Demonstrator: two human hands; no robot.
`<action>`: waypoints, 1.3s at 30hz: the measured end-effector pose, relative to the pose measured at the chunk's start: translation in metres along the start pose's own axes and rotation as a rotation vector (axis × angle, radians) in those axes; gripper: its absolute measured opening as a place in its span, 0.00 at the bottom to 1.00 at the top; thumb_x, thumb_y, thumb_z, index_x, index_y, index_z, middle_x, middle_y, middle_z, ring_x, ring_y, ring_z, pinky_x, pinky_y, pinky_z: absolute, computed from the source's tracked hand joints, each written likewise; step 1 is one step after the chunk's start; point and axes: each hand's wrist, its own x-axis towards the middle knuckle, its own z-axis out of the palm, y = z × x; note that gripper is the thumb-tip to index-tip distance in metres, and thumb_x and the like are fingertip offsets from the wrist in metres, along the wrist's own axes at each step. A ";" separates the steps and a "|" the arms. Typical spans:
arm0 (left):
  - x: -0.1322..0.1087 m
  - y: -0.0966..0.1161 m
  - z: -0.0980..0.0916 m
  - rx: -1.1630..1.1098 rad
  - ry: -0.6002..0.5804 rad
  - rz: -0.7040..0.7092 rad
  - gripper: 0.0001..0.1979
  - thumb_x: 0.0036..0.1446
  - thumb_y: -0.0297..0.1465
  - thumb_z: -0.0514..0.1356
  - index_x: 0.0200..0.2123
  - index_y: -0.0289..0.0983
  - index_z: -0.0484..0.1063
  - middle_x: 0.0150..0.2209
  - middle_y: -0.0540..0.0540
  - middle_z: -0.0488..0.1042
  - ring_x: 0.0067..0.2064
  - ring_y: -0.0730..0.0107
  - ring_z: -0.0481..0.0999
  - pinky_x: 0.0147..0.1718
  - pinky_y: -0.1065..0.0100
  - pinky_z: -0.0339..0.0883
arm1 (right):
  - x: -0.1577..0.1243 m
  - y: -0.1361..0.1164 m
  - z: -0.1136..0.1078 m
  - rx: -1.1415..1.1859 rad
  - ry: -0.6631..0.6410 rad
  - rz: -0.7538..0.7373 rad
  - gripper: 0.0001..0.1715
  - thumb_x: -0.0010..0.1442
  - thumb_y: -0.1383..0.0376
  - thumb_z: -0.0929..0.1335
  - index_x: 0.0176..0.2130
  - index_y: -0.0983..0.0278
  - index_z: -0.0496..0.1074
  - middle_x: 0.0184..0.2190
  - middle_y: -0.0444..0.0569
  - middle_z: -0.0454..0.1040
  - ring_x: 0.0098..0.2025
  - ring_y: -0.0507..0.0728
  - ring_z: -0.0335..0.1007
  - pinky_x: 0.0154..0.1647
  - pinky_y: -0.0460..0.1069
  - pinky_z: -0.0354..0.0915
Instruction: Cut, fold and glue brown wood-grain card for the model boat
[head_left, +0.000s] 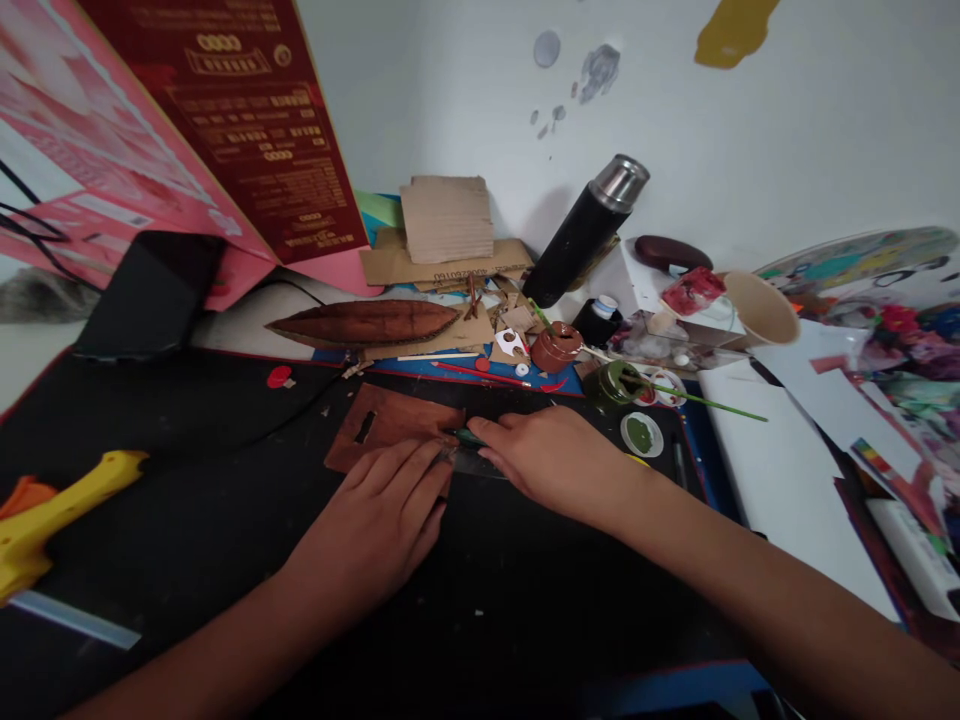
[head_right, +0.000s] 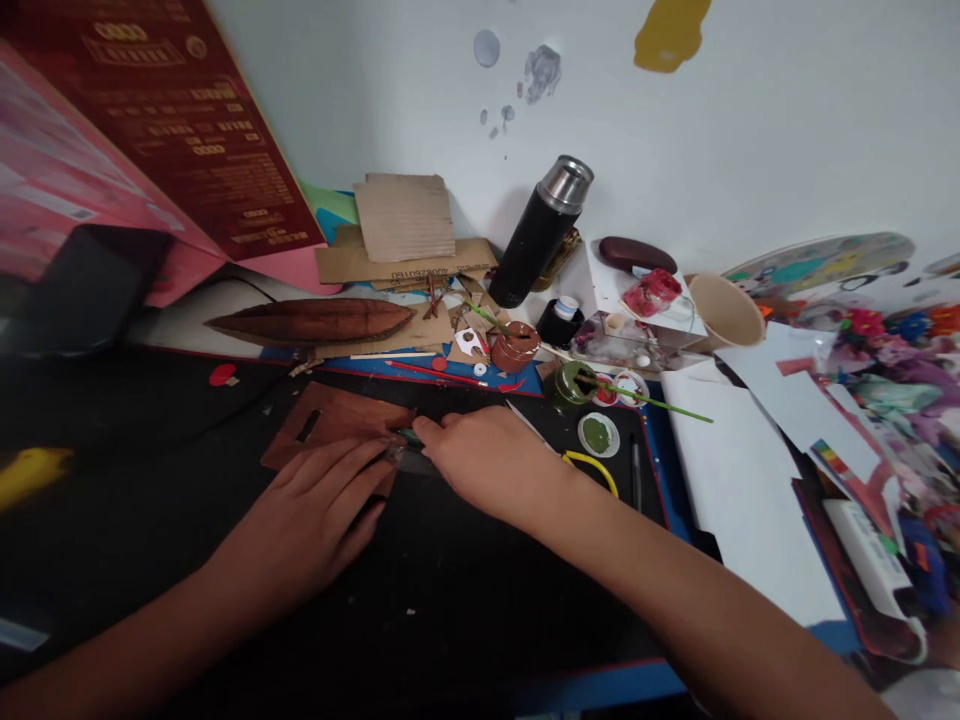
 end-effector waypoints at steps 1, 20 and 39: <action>0.000 0.000 0.000 -0.004 0.004 -0.004 0.17 0.71 0.30 0.54 0.55 0.31 0.76 0.56 0.34 0.79 0.56 0.47 0.75 0.52 0.50 0.69 | -0.001 -0.001 -0.001 0.003 0.002 0.011 0.18 0.74 0.64 0.65 0.59 0.65 0.73 0.38 0.51 0.82 0.31 0.56 0.75 0.26 0.52 0.48; 0.001 -0.028 -0.023 -0.267 0.026 -0.100 0.31 0.66 0.41 0.65 0.68 0.37 0.64 0.66 0.35 0.70 0.67 0.48 0.68 0.64 0.47 0.66 | -0.040 -0.017 0.039 0.420 0.324 0.177 0.23 0.76 0.59 0.63 0.64 0.64 0.71 0.55 0.56 0.81 0.51 0.61 0.81 0.51 0.54 0.74; 0.014 -0.090 -0.041 -0.063 -0.337 0.020 0.39 0.56 0.37 0.69 0.70 0.43 0.65 0.69 0.38 0.69 0.68 0.48 0.70 0.65 0.49 0.66 | -0.044 -0.009 0.061 0.595 0.446 0.232 0.23 0.74 0.59 0.65 0.62 0.65 0.75 0.57 0.57 0.80 0.56 0.66 0.80 0.57 0.60 0.73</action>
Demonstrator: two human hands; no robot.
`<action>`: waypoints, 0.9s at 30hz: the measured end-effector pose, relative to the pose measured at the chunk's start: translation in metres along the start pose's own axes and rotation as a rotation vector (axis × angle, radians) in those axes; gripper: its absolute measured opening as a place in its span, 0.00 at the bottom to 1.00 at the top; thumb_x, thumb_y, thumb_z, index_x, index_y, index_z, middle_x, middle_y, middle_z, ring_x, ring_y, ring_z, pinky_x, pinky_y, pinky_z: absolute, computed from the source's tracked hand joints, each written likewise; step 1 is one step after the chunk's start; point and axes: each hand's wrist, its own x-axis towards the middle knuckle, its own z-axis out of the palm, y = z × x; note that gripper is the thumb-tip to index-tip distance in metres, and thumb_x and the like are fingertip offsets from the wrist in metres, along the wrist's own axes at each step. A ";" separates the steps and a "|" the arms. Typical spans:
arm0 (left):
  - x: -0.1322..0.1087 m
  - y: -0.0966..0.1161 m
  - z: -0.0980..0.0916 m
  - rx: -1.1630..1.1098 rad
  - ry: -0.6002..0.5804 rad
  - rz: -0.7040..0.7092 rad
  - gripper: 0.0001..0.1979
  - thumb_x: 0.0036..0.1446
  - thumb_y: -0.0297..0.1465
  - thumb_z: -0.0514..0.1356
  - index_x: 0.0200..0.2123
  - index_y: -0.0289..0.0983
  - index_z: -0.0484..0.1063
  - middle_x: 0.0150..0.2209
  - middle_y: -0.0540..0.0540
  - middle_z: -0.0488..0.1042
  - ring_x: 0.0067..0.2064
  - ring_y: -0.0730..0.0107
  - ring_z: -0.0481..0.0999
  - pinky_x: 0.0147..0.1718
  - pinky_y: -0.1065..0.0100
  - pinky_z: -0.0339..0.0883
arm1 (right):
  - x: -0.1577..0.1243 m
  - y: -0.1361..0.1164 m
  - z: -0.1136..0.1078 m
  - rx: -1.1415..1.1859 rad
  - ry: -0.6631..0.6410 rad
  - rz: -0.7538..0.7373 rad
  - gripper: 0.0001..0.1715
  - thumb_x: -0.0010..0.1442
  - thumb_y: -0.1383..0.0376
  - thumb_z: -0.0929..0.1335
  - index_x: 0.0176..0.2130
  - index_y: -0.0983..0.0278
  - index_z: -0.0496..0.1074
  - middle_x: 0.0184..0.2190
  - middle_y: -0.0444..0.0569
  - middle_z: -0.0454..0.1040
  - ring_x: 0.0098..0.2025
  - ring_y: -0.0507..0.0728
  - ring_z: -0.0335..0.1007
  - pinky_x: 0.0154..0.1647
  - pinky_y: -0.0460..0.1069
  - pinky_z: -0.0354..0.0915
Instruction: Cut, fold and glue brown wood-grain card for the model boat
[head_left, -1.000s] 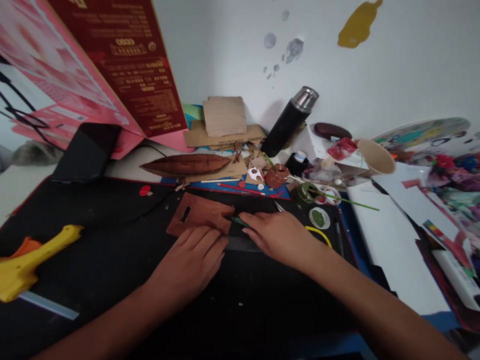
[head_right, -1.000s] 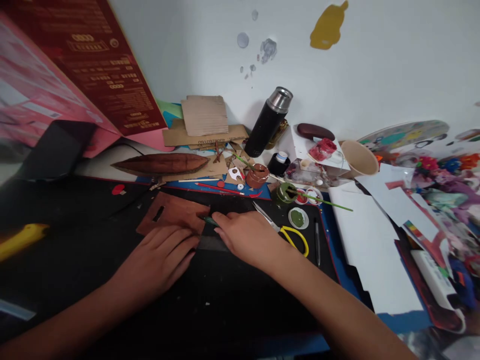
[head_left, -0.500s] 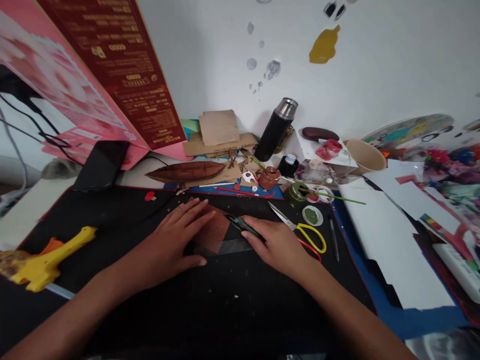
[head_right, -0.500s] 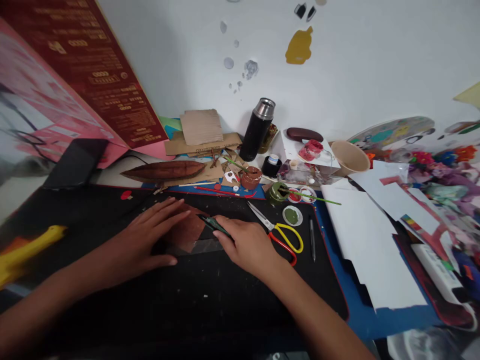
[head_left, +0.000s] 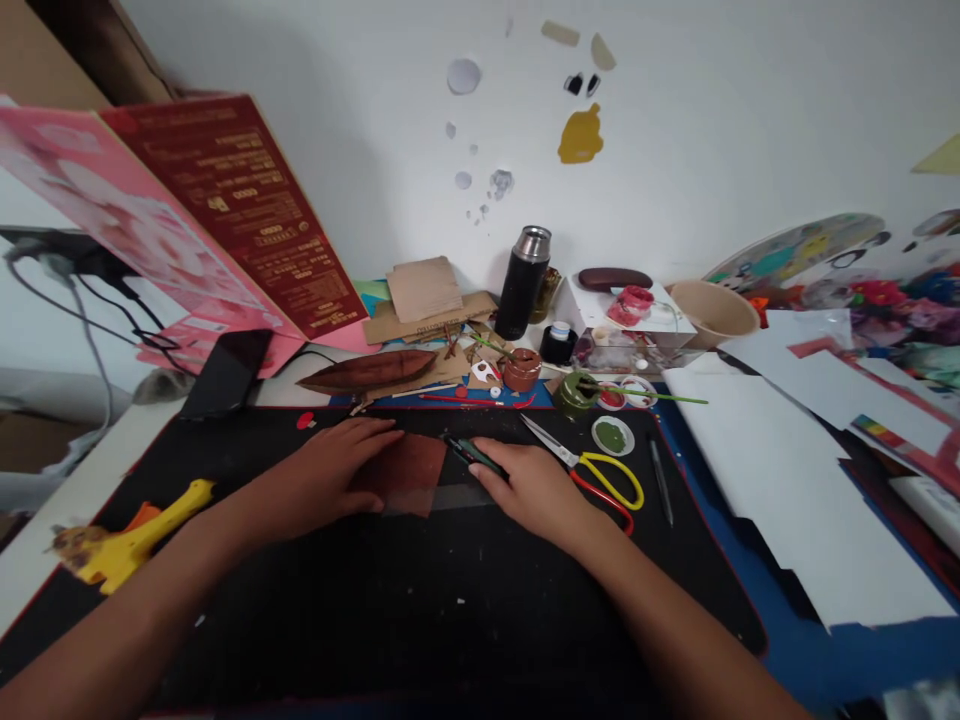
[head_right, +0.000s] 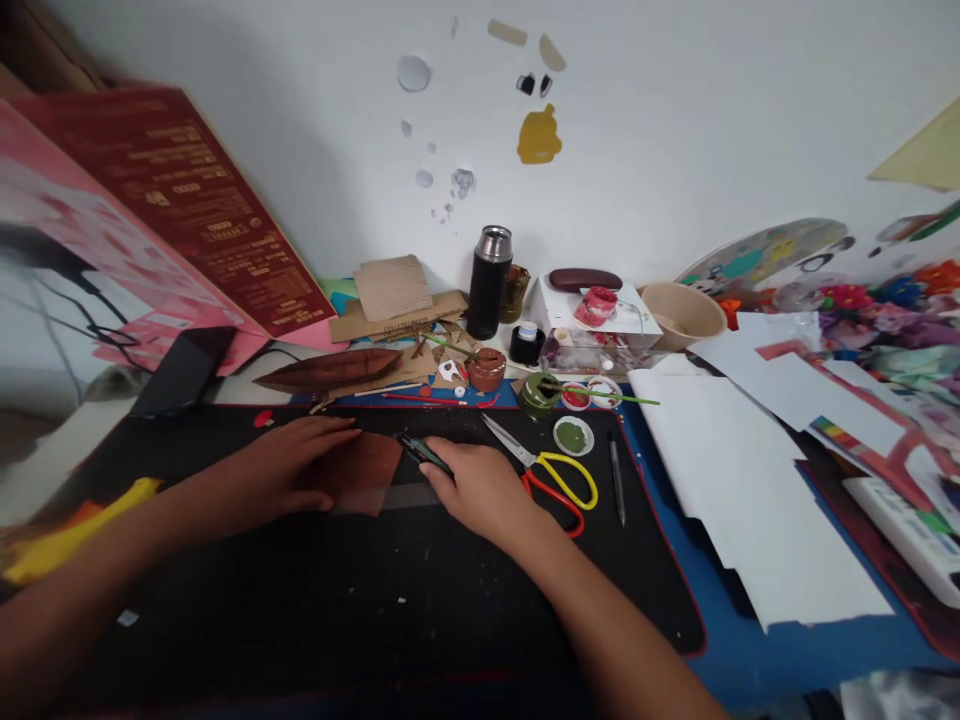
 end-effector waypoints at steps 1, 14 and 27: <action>-0.003 0.000 0.001 0.011 -0.003 0.002 0.39 0.56 0.38 0.69 0.70 0.44 0.65 0.69 0.38 0.68 0.69 0.48 0.69 0.64 0.49 0.66 | -0.001 0.001 0.000 0.001 0.007 0.010 0.23 0.74 0.60 0.65 0.62 0.65 0.75 0.57 0.58 0.80 0.56 0.66 0.80 0.58 0.60 0.73; -0.023 0.014 0.010 0.122 0.080 -0.200 0.38 0.63 0.55 0.60 0.68 0.39 0.68 0.66 0.34 0.72 0.65 0.39 0.72 0.61 0.42 0.65 | -0.026 0.007 0.018 0.043 0.143 0.010 0.22 0.74 0.58 0.64 0.63 0.60 0.74 0.57 0.53 0.81 0.55 0.63 0.81 0.56 0.57 0.75; -0.021 0.021 0.021 0.158 0.183 -0.195 0.32 0.67 0.49 0.58 0.68 0.39 0.67 0.68 0.37 0.70 0.65 0.44 0.71 0.61 0.45 0.65 | -0.032 0.005 0.022 0.166 0.224 0.054 0.21 0.73 0.59 0.65 0.60 0.60 0.75 0.55 0.52 0.82 0.54 0.62 0.81 0.55 0.55 0.75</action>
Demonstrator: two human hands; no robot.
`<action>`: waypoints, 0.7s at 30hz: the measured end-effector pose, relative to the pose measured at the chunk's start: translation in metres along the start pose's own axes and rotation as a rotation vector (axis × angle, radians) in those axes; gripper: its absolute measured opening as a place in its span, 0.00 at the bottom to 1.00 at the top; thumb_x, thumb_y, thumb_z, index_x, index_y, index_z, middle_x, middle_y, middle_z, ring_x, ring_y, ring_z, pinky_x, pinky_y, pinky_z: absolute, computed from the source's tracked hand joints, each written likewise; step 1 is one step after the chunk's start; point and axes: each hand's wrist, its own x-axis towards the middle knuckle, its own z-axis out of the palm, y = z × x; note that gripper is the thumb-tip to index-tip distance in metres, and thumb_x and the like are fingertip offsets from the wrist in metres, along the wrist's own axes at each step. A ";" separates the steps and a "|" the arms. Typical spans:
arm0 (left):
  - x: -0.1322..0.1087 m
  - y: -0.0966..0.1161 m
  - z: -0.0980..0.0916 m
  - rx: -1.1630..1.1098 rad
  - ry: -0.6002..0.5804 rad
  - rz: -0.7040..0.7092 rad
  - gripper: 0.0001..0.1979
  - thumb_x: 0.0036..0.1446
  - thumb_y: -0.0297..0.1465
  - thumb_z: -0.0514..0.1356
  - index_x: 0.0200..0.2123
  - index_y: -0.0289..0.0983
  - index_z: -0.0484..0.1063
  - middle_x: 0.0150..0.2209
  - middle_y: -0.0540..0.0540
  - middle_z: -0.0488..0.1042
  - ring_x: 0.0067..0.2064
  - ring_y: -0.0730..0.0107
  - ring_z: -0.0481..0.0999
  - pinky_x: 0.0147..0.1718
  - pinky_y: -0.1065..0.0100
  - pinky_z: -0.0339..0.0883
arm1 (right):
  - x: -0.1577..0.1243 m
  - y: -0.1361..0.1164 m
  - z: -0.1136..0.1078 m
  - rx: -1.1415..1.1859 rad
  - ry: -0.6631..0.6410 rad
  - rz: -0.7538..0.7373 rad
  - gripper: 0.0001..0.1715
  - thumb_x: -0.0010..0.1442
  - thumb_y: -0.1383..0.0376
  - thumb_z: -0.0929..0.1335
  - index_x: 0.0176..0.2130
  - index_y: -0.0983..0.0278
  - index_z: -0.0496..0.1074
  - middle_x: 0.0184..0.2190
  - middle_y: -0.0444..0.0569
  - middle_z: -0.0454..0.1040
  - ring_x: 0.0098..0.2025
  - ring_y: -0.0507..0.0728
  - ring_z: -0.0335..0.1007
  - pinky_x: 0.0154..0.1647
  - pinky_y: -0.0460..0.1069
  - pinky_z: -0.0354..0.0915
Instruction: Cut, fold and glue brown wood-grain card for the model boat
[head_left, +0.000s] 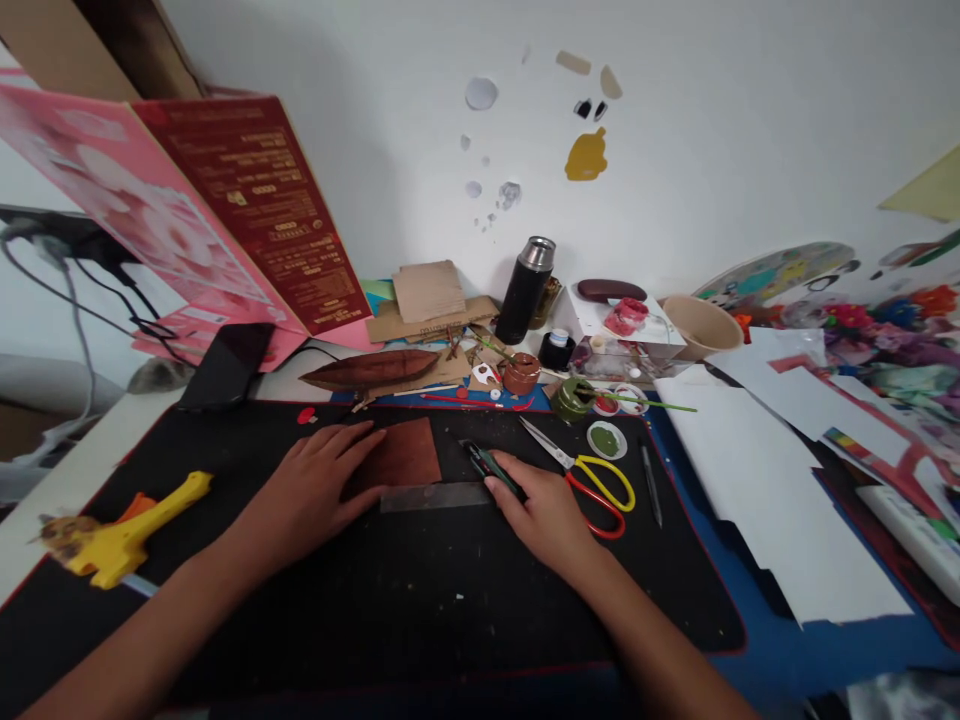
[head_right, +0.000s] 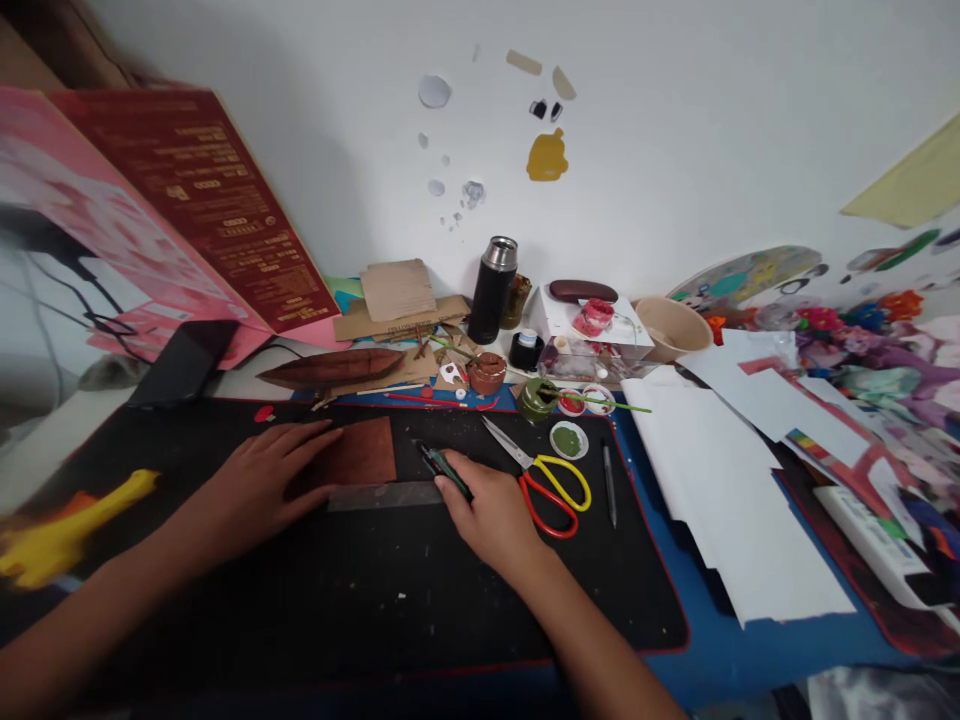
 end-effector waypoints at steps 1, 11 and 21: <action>-0.003 -0.004 0.000 -0.023 -0.005 0.019 0.34 0.66 0.51 0.59 0.70 0.40 0.65 0.69 0.37 0.68 0.65 0.44 0.71 0.62 0.46 0.65 | 0.001 0.000 -0.001 0.011 -0.002 0.004 0.20 0.73 0.59 0.65 0.60 0.60 0.76 0.55 0.51 0.82 0.54 0.61 0.81 0.55 0.54 0.75; 0.004 0.009 -0.002 0.001 0.018 -0.087 0.31 0.68 0.48 0.58 0.67 0.38 0.68 0.65 0.38 0.73 0.63 0.44 0.71 0.58 0.46 0.66 | 0.003 -0.003 -0.004 0.045 -0.072 0.120 0.24 0.73 0.55 0.63 0.61 0.60 0.74 0.35 0.48 0.84 0.32 0.58 0.82 0.33 0.49 0.74; 0.003 0.024 -0.014 0.041 0.086 -0.076 0.23 0.72 0.45 0.54 0.55 0.35 0.78 0.55 0.35 0.79 0.53 0.44 0.77 0.48 0.48 0.69 | 0.010 -0.008 -0.011 -0.016 -0.163 0.159 0.22 0.73 0.56 0.64 0.60 0.59 0.75 0.34 0.47 0.84 0.32 0.58 0.80 0.34 0.49 0.72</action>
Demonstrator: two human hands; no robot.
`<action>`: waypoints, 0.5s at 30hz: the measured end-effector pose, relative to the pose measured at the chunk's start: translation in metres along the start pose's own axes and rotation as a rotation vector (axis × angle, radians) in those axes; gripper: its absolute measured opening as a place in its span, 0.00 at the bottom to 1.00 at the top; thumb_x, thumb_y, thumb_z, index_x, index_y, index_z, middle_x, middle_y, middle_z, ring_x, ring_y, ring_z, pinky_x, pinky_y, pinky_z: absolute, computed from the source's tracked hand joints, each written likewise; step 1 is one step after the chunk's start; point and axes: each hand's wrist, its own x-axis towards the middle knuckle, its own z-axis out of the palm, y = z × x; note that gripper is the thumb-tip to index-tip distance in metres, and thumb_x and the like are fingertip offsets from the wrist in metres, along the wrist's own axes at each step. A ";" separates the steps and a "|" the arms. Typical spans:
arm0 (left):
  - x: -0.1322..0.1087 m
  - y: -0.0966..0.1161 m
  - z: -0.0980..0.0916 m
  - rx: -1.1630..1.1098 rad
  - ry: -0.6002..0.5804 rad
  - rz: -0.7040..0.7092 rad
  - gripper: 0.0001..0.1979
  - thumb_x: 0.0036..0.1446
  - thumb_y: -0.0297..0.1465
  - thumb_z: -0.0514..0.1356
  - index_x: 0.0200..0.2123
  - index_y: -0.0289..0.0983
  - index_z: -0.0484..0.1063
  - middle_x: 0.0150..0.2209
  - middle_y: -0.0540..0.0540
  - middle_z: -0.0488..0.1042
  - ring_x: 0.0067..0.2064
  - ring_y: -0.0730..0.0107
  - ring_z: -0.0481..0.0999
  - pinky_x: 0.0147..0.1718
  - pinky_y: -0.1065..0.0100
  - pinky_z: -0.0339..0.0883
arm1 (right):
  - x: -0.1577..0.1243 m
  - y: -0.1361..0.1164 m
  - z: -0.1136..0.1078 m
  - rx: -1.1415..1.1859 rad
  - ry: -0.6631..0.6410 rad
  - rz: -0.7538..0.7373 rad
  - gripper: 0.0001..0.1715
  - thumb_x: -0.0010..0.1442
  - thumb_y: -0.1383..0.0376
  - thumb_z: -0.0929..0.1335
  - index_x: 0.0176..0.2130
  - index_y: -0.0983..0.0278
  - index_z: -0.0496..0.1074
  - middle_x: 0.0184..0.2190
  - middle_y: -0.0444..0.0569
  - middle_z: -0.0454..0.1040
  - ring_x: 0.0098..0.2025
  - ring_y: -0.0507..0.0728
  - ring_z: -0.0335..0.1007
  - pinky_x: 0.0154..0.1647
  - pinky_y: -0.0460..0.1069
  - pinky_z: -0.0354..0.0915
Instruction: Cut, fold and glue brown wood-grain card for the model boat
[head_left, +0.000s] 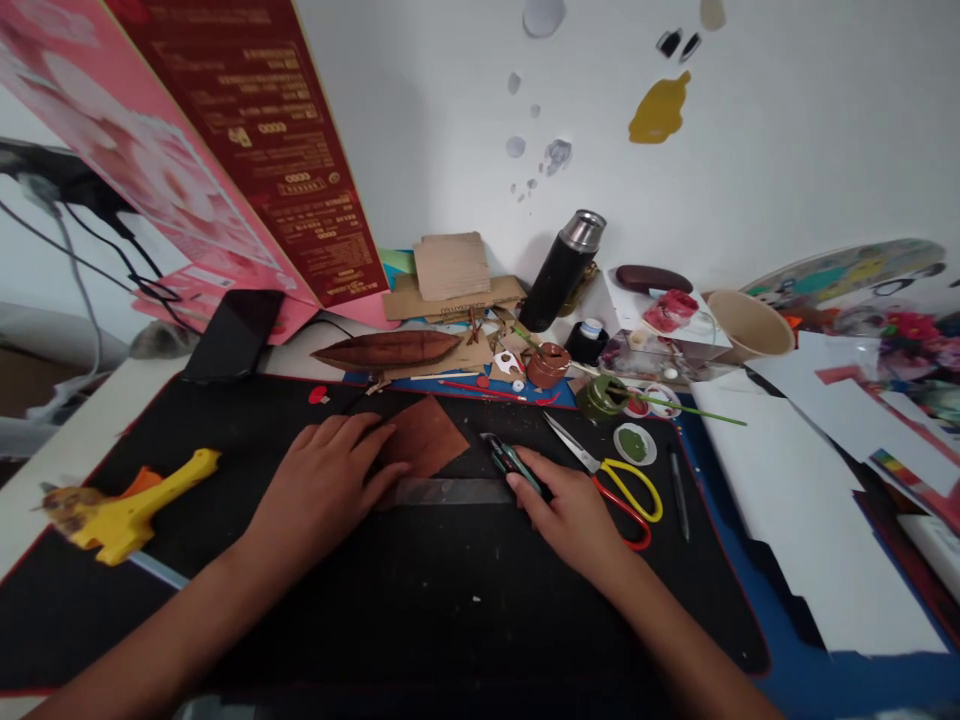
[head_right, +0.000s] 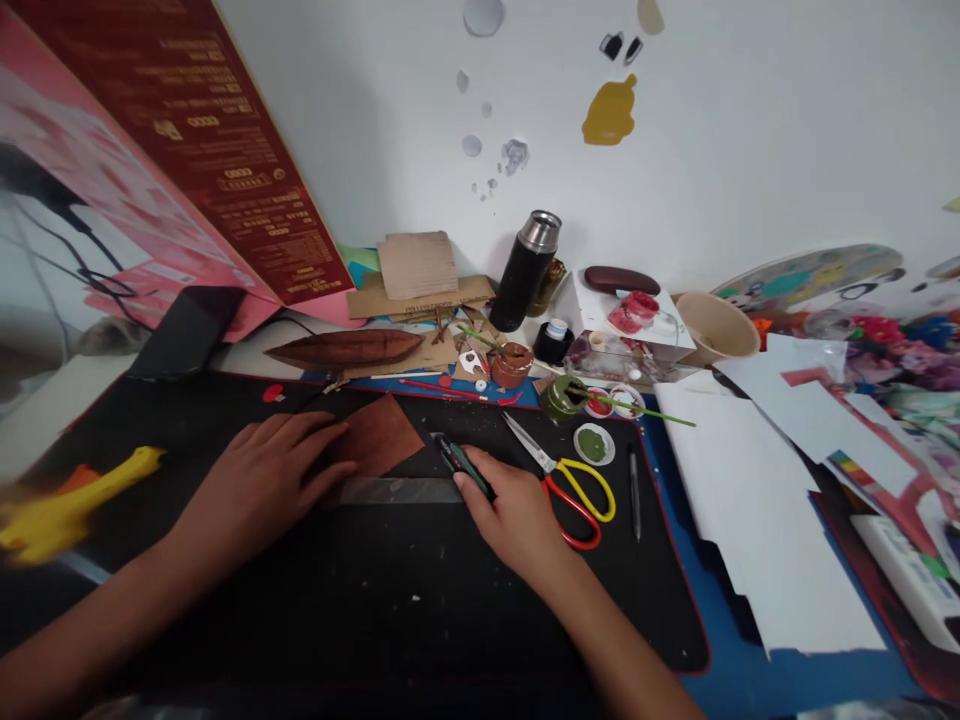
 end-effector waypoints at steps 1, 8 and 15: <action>-0.001 0.001 -0.002 -0.031 0.031 0.019 0.22 0.73 0.44 0.54 0.55 0.35 0.78 0.55 0.36 0.79 0.53 0.44 0.76 0.48 0.48 0.69 | 0.001 -0.001 -0.001 -0.010 -0.016 0.008 0.22 0.73 0.56 0.64 0.60 0.59 0.75 0.35 0.48 0.84 0.32 0.58 0.81 0.34 0.49 0.72; 0.005 0.011 0.006 -0.222 0.050 0.272 0.16 0.74 0.37 0.55 0.55 0.40 0.78 0.56 0.42 0.81 0.60 0.52 0.75 0.56 0.53 0.69 | 0.013 -0.015 -0.009 -0.079 -0.139 0.009 0.22 0.73 0.56 0.65 0.61 0.58 0.75 0.50 0.51 0.84 0.48 0.62 0.83 0.50 0.56 0.76; -0.002 0.014 0.027 -0.239 0.063 0.211 0.16 0.73 0.35 0.55 0.55 0.38 0.78 0.56 0.38 0.79 0.59 0.49 0.76 0.56 0.49 0.71 | 0.040 -0.037 -0.005 -0.251 -0.209 -0.106 0.22 0.72 0.60 0.66 0.62 0.58 0.75 0.54 0.52 0.82 0.53 0.65 0.81 0.54 0.60 0.75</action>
